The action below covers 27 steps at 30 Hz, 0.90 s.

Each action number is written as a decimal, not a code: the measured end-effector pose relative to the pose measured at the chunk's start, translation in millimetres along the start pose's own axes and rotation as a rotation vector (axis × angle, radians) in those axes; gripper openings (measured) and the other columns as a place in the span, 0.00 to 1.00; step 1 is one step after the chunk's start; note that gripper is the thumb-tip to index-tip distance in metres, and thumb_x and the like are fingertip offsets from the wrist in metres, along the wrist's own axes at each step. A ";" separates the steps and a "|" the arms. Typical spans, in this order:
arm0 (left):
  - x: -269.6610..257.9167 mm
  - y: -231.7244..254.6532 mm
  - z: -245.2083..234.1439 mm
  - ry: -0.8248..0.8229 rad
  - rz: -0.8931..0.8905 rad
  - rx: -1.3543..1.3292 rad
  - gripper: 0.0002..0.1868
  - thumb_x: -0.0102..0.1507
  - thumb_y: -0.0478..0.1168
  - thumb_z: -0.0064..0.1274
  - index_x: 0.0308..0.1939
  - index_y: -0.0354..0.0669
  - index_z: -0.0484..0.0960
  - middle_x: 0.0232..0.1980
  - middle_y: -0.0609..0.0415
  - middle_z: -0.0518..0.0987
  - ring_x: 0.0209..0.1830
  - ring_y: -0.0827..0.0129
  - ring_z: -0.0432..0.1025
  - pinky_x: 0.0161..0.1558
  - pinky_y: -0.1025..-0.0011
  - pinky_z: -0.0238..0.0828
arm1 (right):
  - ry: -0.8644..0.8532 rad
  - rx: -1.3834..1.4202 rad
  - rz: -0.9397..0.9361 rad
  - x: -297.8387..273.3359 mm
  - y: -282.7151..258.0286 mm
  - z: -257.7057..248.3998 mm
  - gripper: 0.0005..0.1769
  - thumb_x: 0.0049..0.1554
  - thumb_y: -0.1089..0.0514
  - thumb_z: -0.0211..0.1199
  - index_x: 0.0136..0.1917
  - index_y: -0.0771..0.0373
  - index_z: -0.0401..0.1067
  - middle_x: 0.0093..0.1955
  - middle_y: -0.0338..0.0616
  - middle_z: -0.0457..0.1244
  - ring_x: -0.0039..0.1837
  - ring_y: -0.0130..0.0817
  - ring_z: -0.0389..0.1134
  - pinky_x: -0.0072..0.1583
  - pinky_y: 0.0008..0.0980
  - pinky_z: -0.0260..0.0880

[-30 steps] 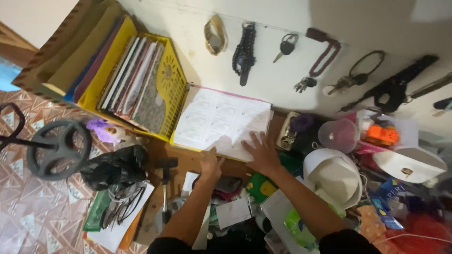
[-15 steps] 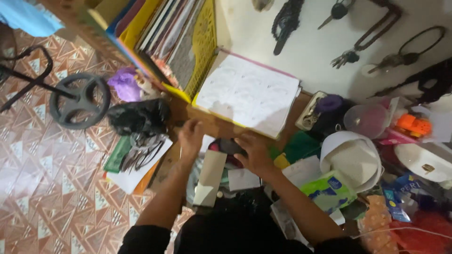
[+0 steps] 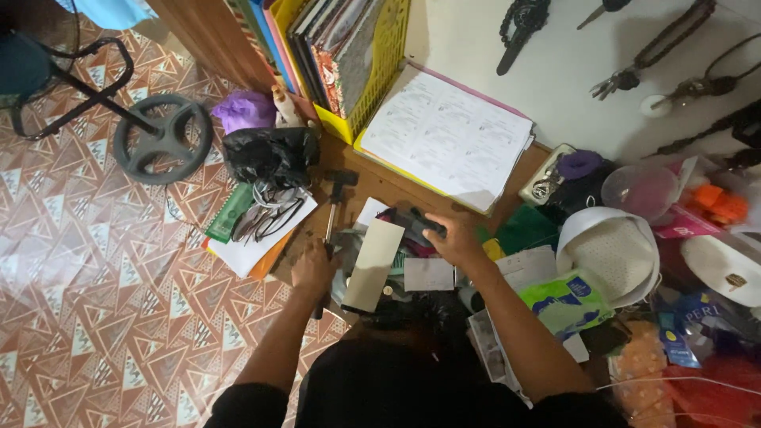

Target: Sort and organize documents, photos, and personal items on a cluttered desk.

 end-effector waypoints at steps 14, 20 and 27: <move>-42.3 19.8 -45.1 0.181 0.100 -0.214 0.24 0.64 0.49 0.53 0.63 0.50 0.70 0.57 0.42 0.77 0.46 0.43 0.78 0.45 0.49 0.78 | 0.113 0.460 0.178 -29.2 2.6 -8.2 0.28 0.58 0.49 0.65 0.70 0.58 0.71 0.60 0.47 0.70 0.55 0.33 0.73 0.51 0.32 0.77; -54.0 94.0 -48.4 0.152 0.288 -0.331 0.25 0.65 0.45 0.56 0.66 0.52 0.69 0.42 0.42 0.82 0.38 0.48 0.78 0.37 0.54 0.75 | 0.061 0.630 -0.040 -29.2 -16.7 5.7 0.33 0.60 0.51 0.67 0.75 0.63 0.66 0.58 0.48 0.69 0.56 0.33 0.72 0.54 0.29 0.75; -27.7 173.3 -11.2 -0.026 0.411 -1.092 0.10 0.72 0.35 0.49 0.55 0.39 0.69 0.42 0.46 0.74 0.38 0.64 0.71 0.36 0.64 0.73 | -0.141 0.619 -0.084 -48.6 -53.1 -1.7 0.38 0.53 0.59 0.68 0.76 0.62 0.62 0.61 0.41 0.67 0.56 0.31 0.70 0.53 0.31 0.76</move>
Point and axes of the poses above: each hand's wrist, its own x-axis towards the middle knuckle, its own z-axis out of the palm, y = z × x, the point moved 7 cm from there along x, towards the middle knuckle
